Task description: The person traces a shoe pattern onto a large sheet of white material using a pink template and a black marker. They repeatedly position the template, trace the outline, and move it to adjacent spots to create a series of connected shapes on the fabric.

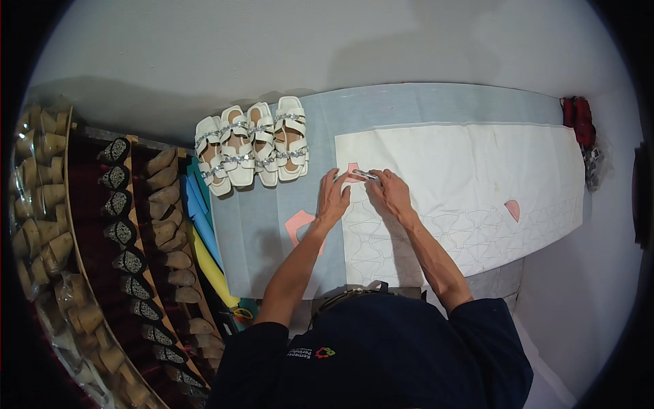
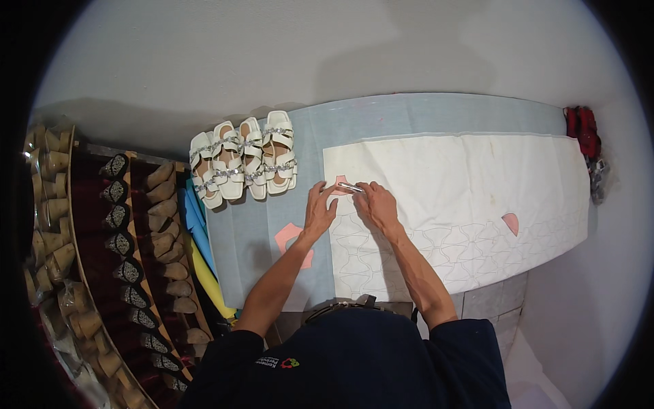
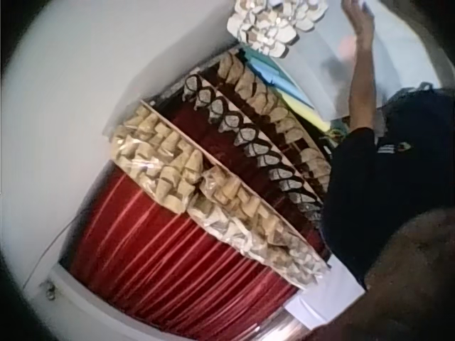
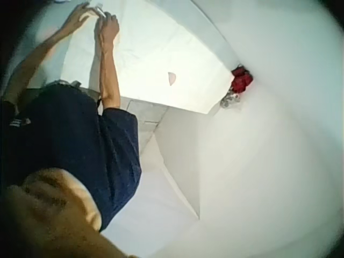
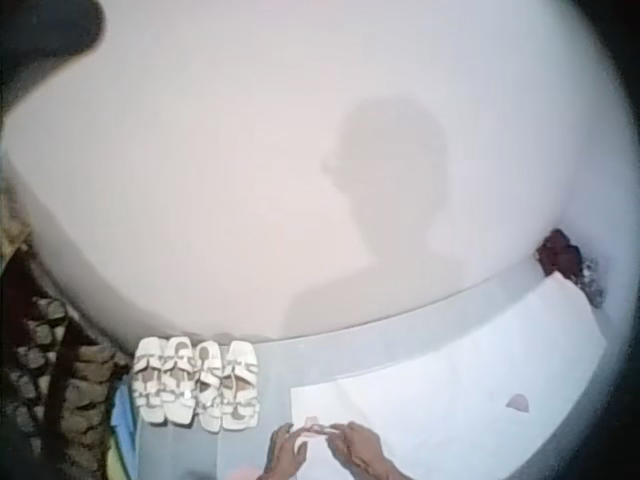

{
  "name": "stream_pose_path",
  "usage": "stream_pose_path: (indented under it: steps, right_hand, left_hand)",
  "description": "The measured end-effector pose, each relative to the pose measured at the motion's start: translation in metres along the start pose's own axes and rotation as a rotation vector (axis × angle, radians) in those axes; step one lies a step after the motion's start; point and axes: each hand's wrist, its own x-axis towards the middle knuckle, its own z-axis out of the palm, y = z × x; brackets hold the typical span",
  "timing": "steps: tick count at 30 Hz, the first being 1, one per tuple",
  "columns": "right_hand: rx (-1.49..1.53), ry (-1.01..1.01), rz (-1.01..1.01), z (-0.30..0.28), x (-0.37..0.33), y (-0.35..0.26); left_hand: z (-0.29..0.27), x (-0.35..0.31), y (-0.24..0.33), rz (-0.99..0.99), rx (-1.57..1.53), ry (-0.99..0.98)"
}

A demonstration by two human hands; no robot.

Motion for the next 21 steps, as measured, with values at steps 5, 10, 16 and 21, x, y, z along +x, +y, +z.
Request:
stream_pose_path:
  steps: [5, 10, 16, 21]
  right_hand:
    - [-0.024, 0.002, 0.062, 0.021, 0.007, 0.011]
    - [0.024, 0.013, 0.097, 0.019, 0.043, 0.02]
    - [0.116, -0.084, 0.156, 0.012, 0.08, 0.029]
    - [0.153, -0.09, 0.188, 0.009, 0.081, 0.029]
  left_hand:
    - [0.008, -0.001, -0.002, -0.132, 0.108, 0.137]
    - [0.007, 0.032, -0.01, -0.194, 0.108, 0.187]
    - [0.004, 0.063, -0.026, -0.16, 0.08, 0.227]
    - [0.002, 0.057, -0.037, -0.137, 0.028, 0.216]
